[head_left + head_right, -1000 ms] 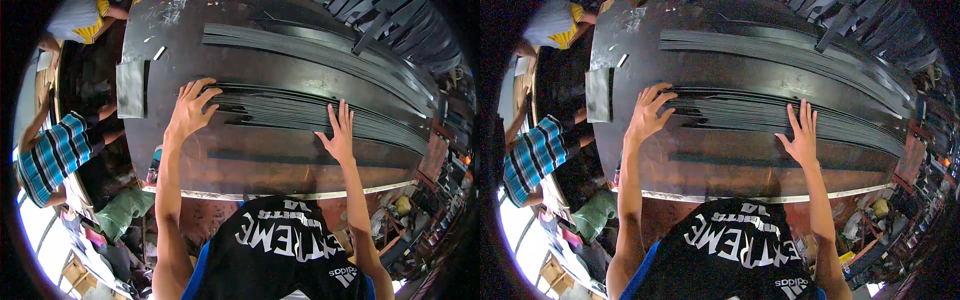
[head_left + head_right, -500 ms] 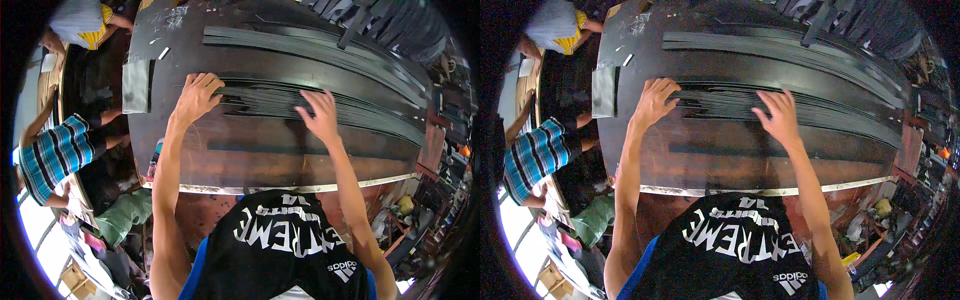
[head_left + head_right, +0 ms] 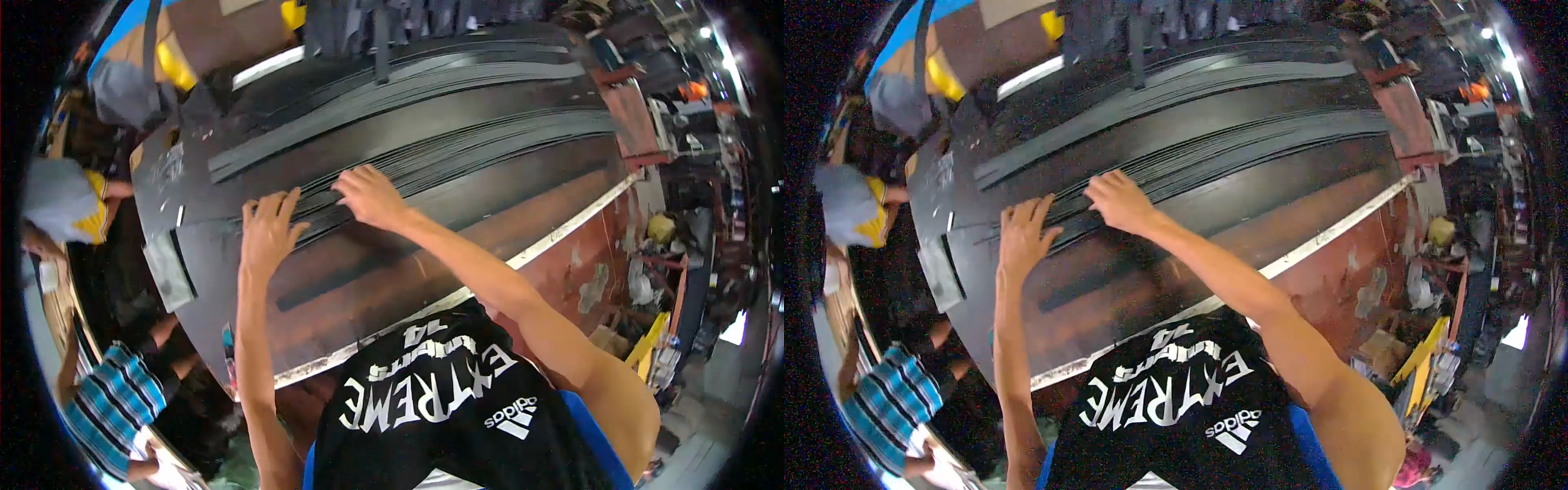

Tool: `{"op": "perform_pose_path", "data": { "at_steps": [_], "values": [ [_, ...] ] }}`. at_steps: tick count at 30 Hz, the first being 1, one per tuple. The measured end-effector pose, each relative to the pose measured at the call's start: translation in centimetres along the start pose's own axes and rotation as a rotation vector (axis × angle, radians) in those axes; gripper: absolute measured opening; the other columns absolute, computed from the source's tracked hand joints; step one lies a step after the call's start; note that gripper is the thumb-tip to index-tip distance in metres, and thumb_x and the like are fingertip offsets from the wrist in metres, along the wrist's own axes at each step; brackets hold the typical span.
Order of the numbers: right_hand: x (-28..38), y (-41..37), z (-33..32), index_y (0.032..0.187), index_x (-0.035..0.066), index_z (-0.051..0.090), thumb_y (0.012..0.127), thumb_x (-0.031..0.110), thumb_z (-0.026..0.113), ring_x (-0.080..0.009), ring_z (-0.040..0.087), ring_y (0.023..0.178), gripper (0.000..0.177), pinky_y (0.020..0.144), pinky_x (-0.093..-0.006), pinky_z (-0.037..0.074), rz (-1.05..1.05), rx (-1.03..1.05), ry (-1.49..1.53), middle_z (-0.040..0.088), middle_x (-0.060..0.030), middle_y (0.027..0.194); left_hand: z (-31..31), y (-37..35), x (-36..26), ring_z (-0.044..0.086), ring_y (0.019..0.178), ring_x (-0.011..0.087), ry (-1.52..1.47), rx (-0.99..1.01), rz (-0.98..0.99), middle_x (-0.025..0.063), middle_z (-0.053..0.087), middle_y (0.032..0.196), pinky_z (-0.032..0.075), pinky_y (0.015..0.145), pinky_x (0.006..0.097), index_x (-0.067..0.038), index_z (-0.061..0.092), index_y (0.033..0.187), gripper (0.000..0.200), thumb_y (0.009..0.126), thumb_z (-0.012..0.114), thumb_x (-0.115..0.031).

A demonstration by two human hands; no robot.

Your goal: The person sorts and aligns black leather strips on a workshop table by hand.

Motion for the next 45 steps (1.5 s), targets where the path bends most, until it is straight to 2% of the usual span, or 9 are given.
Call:
{"op": "perform_pose_path", "data": {
  "at_steps": [8,10,21,26,29,34,38,42,45],
  "values": [
    [-1.7,-0.8,-1.7,0.111,0.004,0.054,0.087,0.028,0.067,-0.0317,0.063,0.097,0.036,0.087,-0.0435,0.047,-0.035,-0.034,0.024,0.063,-0.0141,0.106,3.7,1.7,-3.1,0.063,0.089,0.028,0.05,0.069,-0.029,0.0088,0.068,0.094,0.045,0.077,0.0429,-0.007,0.063,0.111,0.034,0.083,0.071,-0.023],
    [-4.8,-1.6,-2.1,0.108,0.008,0.056,0.083,0.033,0.073,-0.0327,0.065,0.095,0.04,0.083,-0.0446,0.049,0.064,0.198,0.127,0.066,-0.0125,0.099,2.8,1.3,-3.6,0.063,0.088,0.0289,0.06,0.043,-0.024,0.0091,0.068,0.093,0.046,0.075,0.0432,-0.007,0.063,0.108,0.031,0.083,0.071,-0.022],
    [-35.6,-19.1,-20.3,0.113,0.009,0.065,0.075,0.024,0.077,-0.0362,0.067,0.095,0.043,0.08,-0.0478,0.054,0.297,0.358,-0.259,0.069,-0.0171,0.097,-2.6,-3.4,-2.6,0.061,0.093,0.0368,0.168,-0.054,-0.191,0.0163,0.066,0.1,0.046,0.082,0.0465,-0.002,0.063,0.114,0.031,0.087,0.068,-0.017],
    [-44.8,-24.9,-27.0,0.127,0.01,0.061,0.076,0.021,0.075,-0.0339,0.062,0.112,0.053,0.093,-0.0458,0.051,0.498,0.443,-0.314,0.067,-0.0137,0.118,-5.9,-3.9,-4.8,0.058,0.095,0.0429,0.134,-0.005,-0.357,0.0224,0.064,0.104,0.044,0.085,0.0489,0.002,0.061,0.115,0.029,0.094,0.061,-0.019],
    [-49.9,-28.2,-29.9,0.105,0.006,0.058,0.075,0.018,0.074,-0.0372,0.063,0.103,0.036,0.085,-0.047,0.05,0.436,0.348,-0.337,0.067,-0.0136,0.105,-5.9,-6.1,-4.4,0.057,0.096,0.0434,0.167,0.025,-0.416,0.023,0.064,0.105,0.044,0.086,0.0486,0.002,0.06,0.116,0.03,0.095,0.06,-0.019],
    [-55.8,-32.1,-36.5,0.113,0.008,0.056,0.076,0.01,0.076,-0.037,0.059,0.11,0.043,0.091,-0.0448,0.049,0.432,0.284,-0.382,0.064,-0.015,0.115,-5.6,-9.9,-5.0,0.057,0.1,0.043,0.16,0.081,-0.478,0.0235,0.063,0.108,0.044,0.089,0.0479,0.002,0.06,0.117,0.031,0.098,0.056,-0.022],
    [-53.1,-32.4,-40.7,0.129,0.008,0.051,0.082,0.011,0.071,-0.037,0.06,0.106,0.051,0.091,-0.0454,0.048,0.355,0.314,-0.338,0.064,-0.0153,0.115,-5.5,-15.5,-3.5,0.06,0.098,0.0387,0.071,0.164,-0.643,0.0237,0.064,0.106,0.045,0.089,0.0449,0.003,0.059,0.118,0.033,0.095,0.059,-0.022],
    [-45.3,-33.4,-41.4,0.116,0.006,0.049,0.082,0.027,0.076,-0.0401,0.06,0.097,0.048,0.083,-0.0437,0.047,0.539,0.512,-0.153,0.064,-0.0189,0.103,-6.0,-20.4,-4.0,0.05,0.058,0.0159,-0.26,0.433,-1.047,0.0124,0.056,0.077,0.043,0.056,0.0355,0.0,0.059,0.116,0.036,0.088,0.065,-0.02],
    [-41.2,-36.7,-37.9,0.109,0.008,0.048,0.071,0.024,0.081,-0.0298,0.058,0.093,0.053,0.082,-0.0397,0.045,0.664,0.807,0.112,0.06,-0.0126,0.098,-4.8,-27.0,-1.6,0.057,0.073,0.0274,-0.266,0.659,-0.943,0.0151,0.06,0.079,0.044,0.068,0.0412,0.001,0.062,0.1,0.03,0.083,0.068,-0.023]
  ]
}}
Point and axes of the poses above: each hand's wrist, its own y-axis towards the middle knuckle, its own z-axis out of the palm, x = y × z, the point moved 9 cm from there along y, towards the middle knuckle
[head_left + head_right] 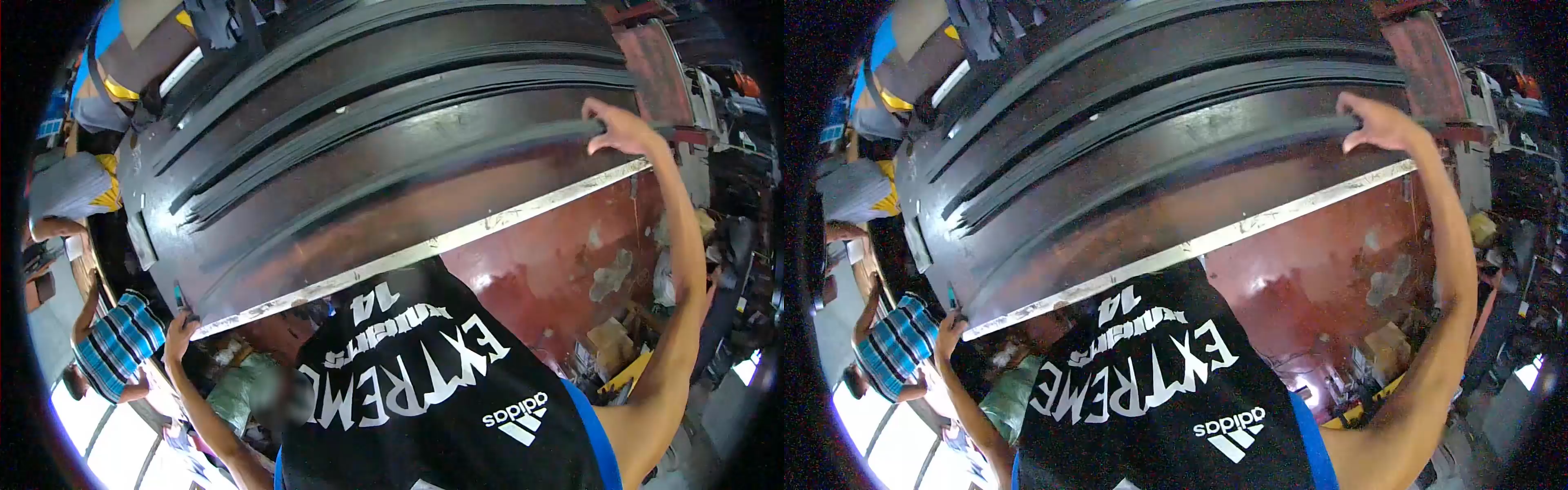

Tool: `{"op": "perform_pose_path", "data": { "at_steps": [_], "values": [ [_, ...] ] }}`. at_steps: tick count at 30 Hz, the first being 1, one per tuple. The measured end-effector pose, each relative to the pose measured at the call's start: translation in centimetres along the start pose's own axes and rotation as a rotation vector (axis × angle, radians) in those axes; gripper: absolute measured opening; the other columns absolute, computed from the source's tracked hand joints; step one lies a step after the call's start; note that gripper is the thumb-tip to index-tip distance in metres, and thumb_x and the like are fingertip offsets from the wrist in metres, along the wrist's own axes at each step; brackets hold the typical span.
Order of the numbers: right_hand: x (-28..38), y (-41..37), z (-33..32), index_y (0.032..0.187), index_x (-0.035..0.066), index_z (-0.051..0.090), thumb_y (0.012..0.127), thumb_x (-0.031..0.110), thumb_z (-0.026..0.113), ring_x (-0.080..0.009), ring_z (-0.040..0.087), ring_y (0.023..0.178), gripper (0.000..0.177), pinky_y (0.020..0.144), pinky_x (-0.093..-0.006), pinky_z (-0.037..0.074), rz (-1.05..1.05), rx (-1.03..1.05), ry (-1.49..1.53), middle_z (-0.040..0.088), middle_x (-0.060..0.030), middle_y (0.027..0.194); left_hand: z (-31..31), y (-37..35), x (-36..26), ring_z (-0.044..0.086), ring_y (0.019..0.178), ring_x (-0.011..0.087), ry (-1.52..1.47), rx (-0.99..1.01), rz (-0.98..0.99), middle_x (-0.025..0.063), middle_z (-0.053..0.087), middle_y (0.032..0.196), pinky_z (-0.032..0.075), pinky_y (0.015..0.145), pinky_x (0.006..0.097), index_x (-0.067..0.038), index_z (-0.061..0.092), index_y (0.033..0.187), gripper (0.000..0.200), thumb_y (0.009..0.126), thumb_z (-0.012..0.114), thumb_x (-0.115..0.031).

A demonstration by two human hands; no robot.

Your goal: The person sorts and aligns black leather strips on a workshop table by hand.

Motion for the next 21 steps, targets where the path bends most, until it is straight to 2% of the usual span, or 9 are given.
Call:
{"op": "perform_pose_path", "data": {
  "at_steps": [3,5,6,10,13,16,17,18,21],
  "values": [
    [-0.2,-0.4,6.9,0.11,0.01,0.049,0.067,0.023,0.084,-0.0286,0.057,0.094,0.056,0.082,-0.0407,0.045,0.035,0.213,0.08,0.06,-0.0106,0.101,2.9,0.1,4.0,0.061,0.074,0.0246,0.015,0.116,0.007,0.013,0.065,0.079,0.046,0.068,0.0379,0.001,0.06,0.088,0.025,0.083,0.069,-0.021],
    [0.9,-0.5,9.5,0.11,0.01,0.052,0.067,0.026,0.084,-0.0298,0.059,0.094,0.056,0.079,-0.0423,0.045,-0.086,0.218,0.073,0.061,-0.0115,0.101,4.8,-0.9,4.5,0.061,0.068,0.0177,-0.238,0.255,-0.167,0.0082,0.067,0.074,0.047,0.065,0.0316,0.0,0.06,0.082,0.021,0.082,0.071,-0.018],
    [2.3,-1.0,9.7,0.112,0.008,0.056,0.077,0.045,0.079,-0.03,0.06,0.099,0.055,0.082,-0.0418,0.046,-0.005,0.293,0.038,0.063,-0.0164,0.106,5.6,-1.1,4.1,0.06,0.065,0.0122,-0.356,0.237,-0.221,0.0036,0.065,0.07,0.046,0.063,0.0271,-0.002,0.061,0.081,0.015,0.081,0.07,-0.014],
    [0.4,-1.1,12.1,0.118,0.009,0.062,0.083,0.064,0.064,-0.0327,0.06,0.107,0.065,0.087,-0.043,0.046,0.224,0.412,0.071,0.062,-0.0192,0.117,7.6,-0.2,3.4,0.061,0.067,0.0133,-0.308,0.288,-0.201,0.0046,0.066,0.072,0.046,0.064,0.0283,-0.001,0.061,0.081,0.014,0.081,0.068,-0.013],
    [-2.7,-0.1,12.7,0.121,0.01,0.062,0.084,0.064,0.063,-0.0334,0.059,0.112,0.065,0.091,-0.0447,0.045,0.127,0.196,0.015,0.062,-0.0199,0.12,7.3,0.4,-1.2,0.056,0.065,0.0124,-0.085,0.281,-0.134,0.0025,0.061,0.069,0.043,0.064,0.0293,-0.001,0.063,0.08,0.015,0.082,0.068,-0.015],
    [-4.8,1.1,14.6,0.113,0.008,0.065,0.086,0.06,0.063,-0.0371,0.06,0.107,0.058,0.091,-0.0454,0.045,0.024,0.174,-0.007,0.065,-0.0208,0.113,7.8,1.7,-0.3,0.052,0.067,0.013,-0.106,0.202,-0.106,0.0011,0.059,0.07,0.042,0.062,0.0324,-0.001,0.062,0.08,0.015,0.078,0.07,-0.014],
    [-5.3,1.3,15.2,0.112,0.007,0.065,0.086,0.06,0.062,-0.0374,0.059,0.108,0.058,0.091,-0.0449,0.045,-0.024,0.146,-0.06,0.065,-0.0203,0.112,7.8,2.5,1.3,0.052,0.067,0.014,0.045,0.173,-0.09,0.0023,0.057,0.069,0.043,0.063,0.0328,0.0,0.062,0.081,0.019,0.076,0.072,-0.015],
    [-5.6,1.1,15.5,0.112,0.007,0.065,0.086,0.059,0.062,-0.0377,0.058,0.11,0.058,0.092,-0.0457,0.044,0.02,0.151,-0.006,0.064,-0.0198,0.112,8.5,3.3,4.4,0.051,0.068,0.0144,0.008,0.209,-0.101,0.0042,0.056,0.069,0.043,0.063,0.0332,0.001,0.062,0.082,0.02,0.074,0.073,-0.014],
    [-6.8,0.9,16.1,0.11,0.007,0.066,0.086,0.059,0.062,-0.0368,0.056,0.113,0.057,0.095,-0.0468,0.042,0.099,0.181,0.093,0.063,-0.0171,0.114,8.6,3.3,3.4,0.05,0.067,0.0134,-0.049,0.168,-0.096,0.001,0.052,0.068,0.043,0.063,0.033,0.0,0.061,0.083,0.023,0.073,0.075,-0.016]
  ]
}}
Point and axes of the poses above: each hand's wrist, its own y-axis towards the middle knuckle, its own z-axis out of the palm, x = y × z, the point moved 9 cm from there along y, towards the middle knuckle
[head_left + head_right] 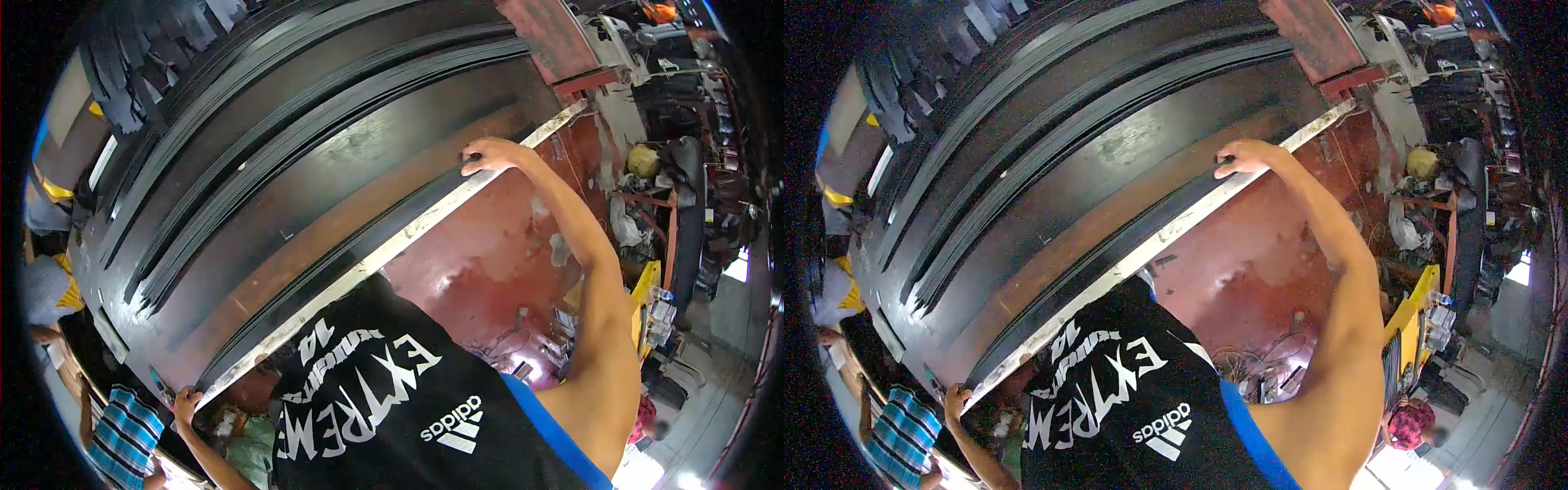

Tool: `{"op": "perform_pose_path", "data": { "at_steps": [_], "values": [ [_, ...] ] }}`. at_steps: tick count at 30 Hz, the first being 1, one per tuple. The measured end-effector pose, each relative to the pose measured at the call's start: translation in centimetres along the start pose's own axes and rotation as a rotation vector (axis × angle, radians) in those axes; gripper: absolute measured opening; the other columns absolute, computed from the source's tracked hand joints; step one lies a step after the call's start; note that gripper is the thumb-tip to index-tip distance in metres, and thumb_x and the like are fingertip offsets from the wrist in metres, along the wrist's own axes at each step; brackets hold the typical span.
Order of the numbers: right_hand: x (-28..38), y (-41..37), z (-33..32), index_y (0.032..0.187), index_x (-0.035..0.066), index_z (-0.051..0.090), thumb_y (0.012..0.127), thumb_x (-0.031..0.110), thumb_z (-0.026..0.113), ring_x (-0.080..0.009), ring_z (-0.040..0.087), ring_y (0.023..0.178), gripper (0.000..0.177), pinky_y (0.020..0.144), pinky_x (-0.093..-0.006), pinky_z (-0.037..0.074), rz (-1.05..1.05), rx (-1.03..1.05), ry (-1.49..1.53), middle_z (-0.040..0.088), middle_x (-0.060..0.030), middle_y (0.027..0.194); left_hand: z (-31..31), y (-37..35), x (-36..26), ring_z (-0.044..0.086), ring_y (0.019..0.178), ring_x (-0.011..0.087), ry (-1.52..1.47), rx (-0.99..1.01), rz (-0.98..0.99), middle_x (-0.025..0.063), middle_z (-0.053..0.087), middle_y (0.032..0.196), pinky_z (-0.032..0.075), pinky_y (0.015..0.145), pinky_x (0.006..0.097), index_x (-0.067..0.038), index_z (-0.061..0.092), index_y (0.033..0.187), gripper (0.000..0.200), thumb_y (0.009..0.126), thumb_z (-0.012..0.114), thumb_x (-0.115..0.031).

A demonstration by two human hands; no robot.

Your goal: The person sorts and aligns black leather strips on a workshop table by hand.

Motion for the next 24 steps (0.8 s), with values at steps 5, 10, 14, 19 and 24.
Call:
{"op": "perform_pose_path", "data": {
  "at_steps": [5,10,14,19,24],
  "values": [
    [-1.4,-0.3,-1.1,0.104,0.012,0.067,0.079,0.059,0.07,-0.033,0.059,0.103,0.054,0.095,-0.0462,0.038,0.006,-0.131,-0.039,0.065,-0.0131,0.109,0.7,-0.2,-3.1,0.05,0.067,0.0109,-0.098,-0.031,0.184,-0.0013,0.053,0.072,0.043,0.063,0.0282,-0.002,0.061,0.091,0.022,0.075,0.074,-0.009],
    [-1.5,-1.4,-2.1,0.099,0.011,0.065,0.072,0.045,0.082,-0.0263,0.061,0.093,0.047,0.079,-0.0394,0.047,0.029,-0.245,0.133,0.065,-0.0103,0.093,1.4,0.2,-3.4,0.047,0.065,0.0102,-0.307,-0.054,0.201,-0.002,0.053,0.072,0.041,0.062,0.0265,-0.003,0.059,0.093,0.022,0.075,0.072,-0.001],
    [-2.4,-1.5,-2.0,0.097,0.009,0.065,0.072,0.042,0.083,-0.0276,0.061,0.094,0.045,0.082,-0.0396,0.047,0.039,-0.284,0.176,0.065,-0.0116,0.094,1.2,0.0,-3.9,0.046,0.065,0.0104,-0.064,-0.15,0.222,-0.0013,0.052,0.073,0.04,0.06,0.0282,-0.003,0.059,0.095,0.023,0.076,0.072,0.0],
    [-1.2,-2.6,-2.6,0.103,0.01,0.067,0.072,0.047,0.08,-0.0354,0.054,0.119,0.05,0.1,-0.043,0.042,-0.018,-0.438,-0.147,0.062,-0.0163,0.12,1.8,-0.4,-4.8,0.047,0.071,0.0119,-0.14,-0.24,0.273,-0.0004,0.053,0.078,0.041,0.065,0.0289,-0.001,0.061,0.095,0.027,0.073,0.075,-0.004],
    [6.3,-3.9,-0.3,0.118,0.005,0.064,0.069,0.027,0.084,-0.038,0.05,0.126,0.057,0.108,-0.0439,0.04,-0.076,-0.474,-0.124,0.059,-0.0186,0.125,1.9,-1.1,-6.4,0.063,0.096,0.0236,-0.077,-0.222,0.054,0.0133,0.069,0.102,0.049,0.084,0.0379,-0.001,0.063,0.115,0.046,0.074,0.079,-0.014]
  ]
}}
Point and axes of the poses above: each hand's wrist, its own y-axis towards the middle knuckle, its own z-axis out of the palm, x = y × z, the point moved 9 cm from there along y, towards the middle knuckle
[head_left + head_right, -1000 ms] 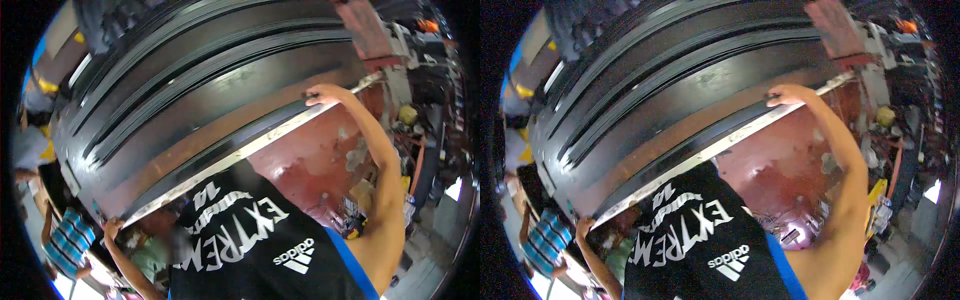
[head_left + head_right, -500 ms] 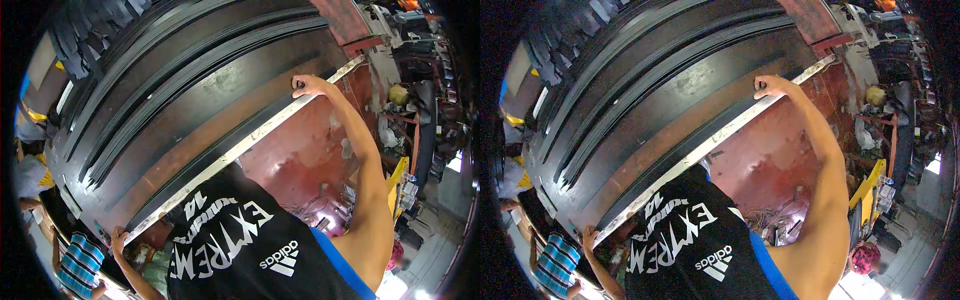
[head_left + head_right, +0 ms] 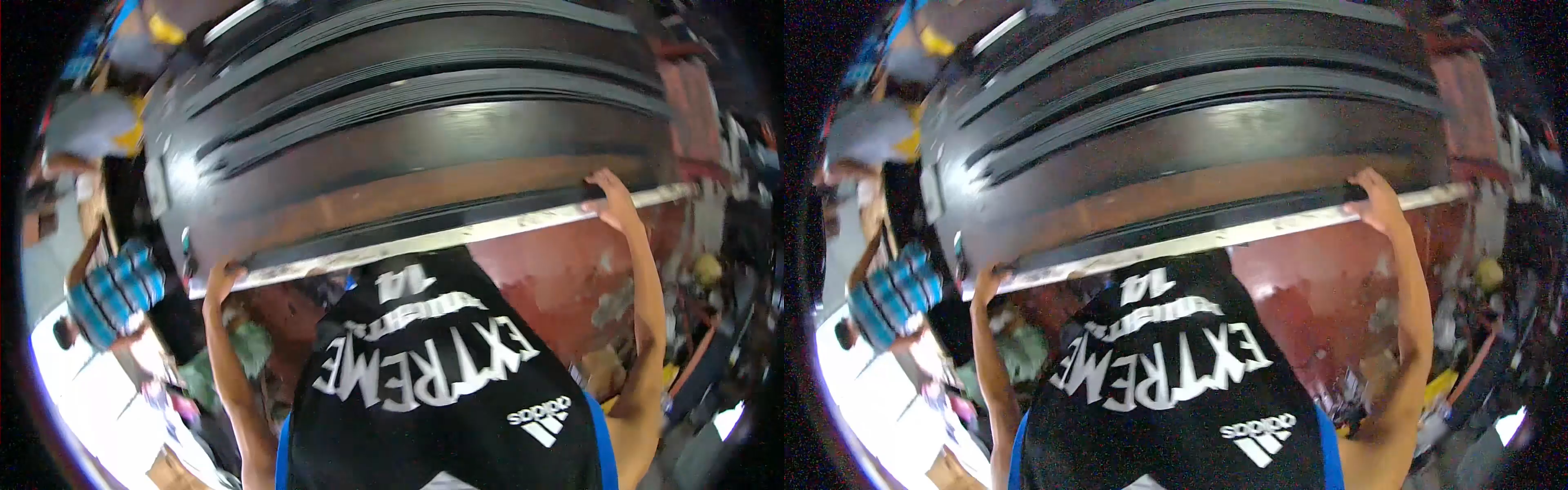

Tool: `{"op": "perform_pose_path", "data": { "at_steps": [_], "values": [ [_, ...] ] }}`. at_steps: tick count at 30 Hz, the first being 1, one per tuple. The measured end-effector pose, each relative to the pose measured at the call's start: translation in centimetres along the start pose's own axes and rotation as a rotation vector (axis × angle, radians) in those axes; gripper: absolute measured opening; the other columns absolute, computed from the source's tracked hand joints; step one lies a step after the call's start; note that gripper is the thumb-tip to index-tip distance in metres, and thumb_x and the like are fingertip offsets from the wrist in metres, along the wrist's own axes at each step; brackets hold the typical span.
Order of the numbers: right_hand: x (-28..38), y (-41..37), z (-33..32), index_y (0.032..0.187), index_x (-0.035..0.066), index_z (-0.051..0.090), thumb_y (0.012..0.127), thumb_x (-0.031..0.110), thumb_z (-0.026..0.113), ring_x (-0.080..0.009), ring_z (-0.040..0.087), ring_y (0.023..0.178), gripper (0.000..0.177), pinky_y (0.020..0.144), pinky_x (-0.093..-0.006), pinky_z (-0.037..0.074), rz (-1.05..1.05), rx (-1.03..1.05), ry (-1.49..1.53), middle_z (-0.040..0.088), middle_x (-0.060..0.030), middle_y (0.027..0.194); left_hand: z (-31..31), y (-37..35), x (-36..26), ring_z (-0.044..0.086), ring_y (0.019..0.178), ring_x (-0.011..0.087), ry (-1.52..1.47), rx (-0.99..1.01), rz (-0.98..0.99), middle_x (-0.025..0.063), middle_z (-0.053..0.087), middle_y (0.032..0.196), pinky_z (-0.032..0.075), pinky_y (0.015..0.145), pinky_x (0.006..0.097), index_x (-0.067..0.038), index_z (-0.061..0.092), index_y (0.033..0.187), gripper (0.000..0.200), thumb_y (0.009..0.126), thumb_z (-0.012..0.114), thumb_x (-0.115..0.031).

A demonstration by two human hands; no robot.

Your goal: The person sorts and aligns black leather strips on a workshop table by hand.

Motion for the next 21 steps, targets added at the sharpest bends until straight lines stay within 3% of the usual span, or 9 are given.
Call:
{"op": "perform_pose_path", "data": {
  "at_steps": [3,5,8,11,12,14,15,17,21],
  "values": [
    [5.1,-0.2,2.7,0.122,0.005,0.061,0.071,0.018,0.081,-0.0375,0.053,0.121,0.056,0.102,-0.0426,0.044,-0.216,-0.025,-0.139,0.057,-0.0153,0.127,0.3,-0.2,0.7,0.064,0.103,0.035,0.04,-0.169,0.135,0.0152,0.07,0.106,0.048,0.091,0.043,-0.004,0.066,0.11,0.044,0.073,0.083,-0.02],
    [7.4,-0.1,3.0,0.123,0.005,0.06,0.073,0.014,0.078,-0.0373,0.054,0.118,0.054,0.099,-0.0425,0.046,-0.233,0.008,-0.123,0.056,-0.0138,0.127,0.4,-0.6,0.2,0.06,0.109,0.0336,0.042,-0.221,0.149,0.0122,0.069,0.107,0.046,0.095,0.0431,-0.007,0.069,0.103,0.038,0.071,0.084,-0.02],
    [10.0,-0.1,4.0,0.124,0.005,0.06,0.076,0.01,0.075,-0.0372,0.055,0.116,0.051,0.096,-0.0436,0.047,-0.328,-0.08,-0.127,0.057,-0.0136,0.126,0.9,-0.2,0.8,0.054,0.122,0.0329,0.093,-0.261,0.236,0.0118,0.064,0.126,0.041,0.105,0.0438,-0.009,0.071,0.104,0.04,0.071,0.083,-0.027],
    [8.4,0.3,4.4,0.125,0.005,0.059,0.077,0.008,0.074,-0.0384,0.055,0.116,0.05,0.098,-0.0439,0.047,-0.299,-0.046,-0.166,0.057,-0.016,0.127,0.8,0.1,-0.8,0.055,0.119,0.0346,0.103,-0.197,0.249,0.0145,0.065,0.119,0.042,0.103,0.0456,-0.009,0.071,0.104,0.039,0.072,0.081,-0.029],
    [8.4,0.4,4.5,0.125,0.005,0.06,0.078,0.007,0.073,-0.0389,0.054,0.117,0.049,0.099,-0.0436,0.046,-0.283,-0.043,-0.192,0.056,-0.0174,0.13,0.7,-0.4,-1.6,0.054,0.119,0.0336,0.1,-0.278,0.385,0.0133,0.064,0.12,0.04,0.104,0.0466,-0.01,0.068,0.109,0.042,0.072,0.081,-0.026],
    [8.7,0.7,4.5,0.124,0.005,0.06,0.079,0.006,0.072,-0.0391,0.054,0.119,0.047,0.1,-0.0437,0.046,-0.202,-0.032,-0.2,0.056,-0.0175,0.13,0.0,-1.8,-2.6,0.051,0.122,0.034,0.117,-0.287,0.319,0.014,0.061,0.123,0.036,0.107,0.0474,-0.007,0.063,0.122,0.052,0.077,0.078,-0.029],
    [9.1,0.6,4.8,0.124,0.005,0.058,0.078,0.007,0.072,-0.0391,0.056,0.114,0.048,0.094,-0.0449,0.049,-0.273,-0.082,-0.253,0.057,-0.0161,0.126,0.0,-2.1,-1.8,0.051,0.122,0.034,0.11,-0.298,0.304,0.014,0.061,0.123,0.036,0.107,0.0474,-0.007,0.063,0.122,0.052,0.077,0.078,-0.029],
    [11.2,0.4,5.3,0.127,0.005,0.056,0.077,0.007,0.073,-0.0393,0.056,0.113,0.052,0.094,-0.0444,0.048,-0.276,-0.087,-0.264,0.057,-0.0167,0.125,-0.1,-2.7,-1.9,0.051,0.123,0.0308,0.261,-0.374,0.423,0.01,0.06,0.127,0.035,0.107,0.0468,-0.013,0.061,0.123,0.054,0.074,0.079,-0.023],
    [18.8,0.6,6.9,0.128,0.005,0.056,0.075,0.005,0.073,-0.0386,0.056,0.111,0.056,0.094,-0.0443,0.049,-0.387,-0.114,-0.216,0.057,-0.0163,0.122,-0.9,-3.0,0.4,0.051,0.123,0.0309,0.307,-0.423,0.433,0.0101,0.061,0.124,0.036,0.106,0.0475,-0.014,0.062,0.124,0.054,0.074,0.078,-0.023]
  ]
}}
Point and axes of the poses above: each hand's wrist, its own y-axis towards the middle knuckle, its own z-axis out of the palm, x = y × z, the point moved 9 cm from there along y, towards the middle knuckle
